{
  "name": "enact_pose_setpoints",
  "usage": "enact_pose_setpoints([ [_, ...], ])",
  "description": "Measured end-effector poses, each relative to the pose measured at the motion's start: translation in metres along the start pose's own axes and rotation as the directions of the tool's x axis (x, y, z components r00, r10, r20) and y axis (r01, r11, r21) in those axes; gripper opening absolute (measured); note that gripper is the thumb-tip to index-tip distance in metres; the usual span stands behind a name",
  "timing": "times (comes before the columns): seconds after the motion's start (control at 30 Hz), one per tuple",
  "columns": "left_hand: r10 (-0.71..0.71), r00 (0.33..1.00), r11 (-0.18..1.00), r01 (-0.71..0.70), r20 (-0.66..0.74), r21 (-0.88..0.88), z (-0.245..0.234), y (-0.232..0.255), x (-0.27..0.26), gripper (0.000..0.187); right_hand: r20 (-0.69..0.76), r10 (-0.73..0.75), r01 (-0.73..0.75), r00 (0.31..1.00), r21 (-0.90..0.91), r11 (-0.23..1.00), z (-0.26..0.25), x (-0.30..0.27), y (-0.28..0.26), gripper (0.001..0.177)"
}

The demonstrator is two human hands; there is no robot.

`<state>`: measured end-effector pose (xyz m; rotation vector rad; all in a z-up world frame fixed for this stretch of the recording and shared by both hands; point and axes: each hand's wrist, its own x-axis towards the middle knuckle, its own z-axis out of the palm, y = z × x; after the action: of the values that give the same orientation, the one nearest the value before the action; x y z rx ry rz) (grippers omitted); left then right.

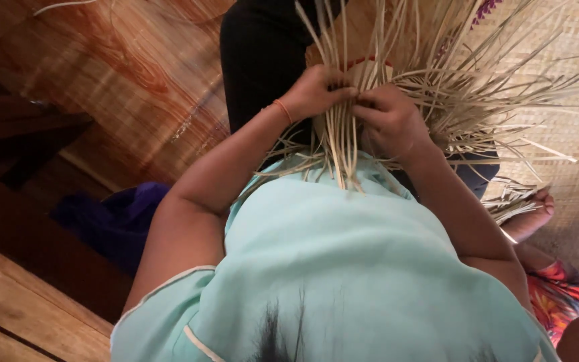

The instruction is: The person is weaving thin straw-like fibers into a circular pattern to create the base of a basket or hat.

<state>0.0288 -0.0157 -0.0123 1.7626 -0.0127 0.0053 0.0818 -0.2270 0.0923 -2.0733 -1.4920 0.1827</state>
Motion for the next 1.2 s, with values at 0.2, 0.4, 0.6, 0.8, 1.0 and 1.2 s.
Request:
enact_pose_setpoints([
  [0.2,0.151,0.987,0.988,-0.150,0.050,-0.030,-0.003,0.013,-0.005,0.007,-0.089,0.120,-0.117,0.989,0.038,0.992,-0.013,0.017,-0.006,0.022],
  [0.4,0.176,0.983,0.918,-0.148,-0.045,0.368,0.004,0.023,-0.004,0.013,-0.184,-0.025,-0.002,0.983,-0.145,0.989,-0.035,0.052,-0.012,0.022],
  [0.6,-0.024,1.000,0.990,0.025,-0.013,0.141,0.009,0.005,0.000,0.028,0.098,0.141,-0.069,0.985,-0.527,0.847,-0.028,0.015,0.013,0.017],
  [0.8,-0.033,0.998,0.997,0.036,-0.045,0.065,0.017,-0.007,0.005,0.027,-0.047,-0.023,-0.014,0.999,-0.659,0.752,-0.004,0.006,0.001,0.011],
  [1.0,0.078,0.990,0.991,-0.064,-0.114,0.118,0.028,-0.017,0.004,0.021,0.094,0.018,0.049,0.995,-0.662,0.748,0.018,-0.011,-0.031,0.012],
  [1.2,0.105,0.989,0.990,-0.094,-0.106,0.104,0.027,-0.026,0.004,0.021,0.339,0.153,0.002,0.928,-0.415,0.910,0.011,-0.021,-0.038,0.006],
])
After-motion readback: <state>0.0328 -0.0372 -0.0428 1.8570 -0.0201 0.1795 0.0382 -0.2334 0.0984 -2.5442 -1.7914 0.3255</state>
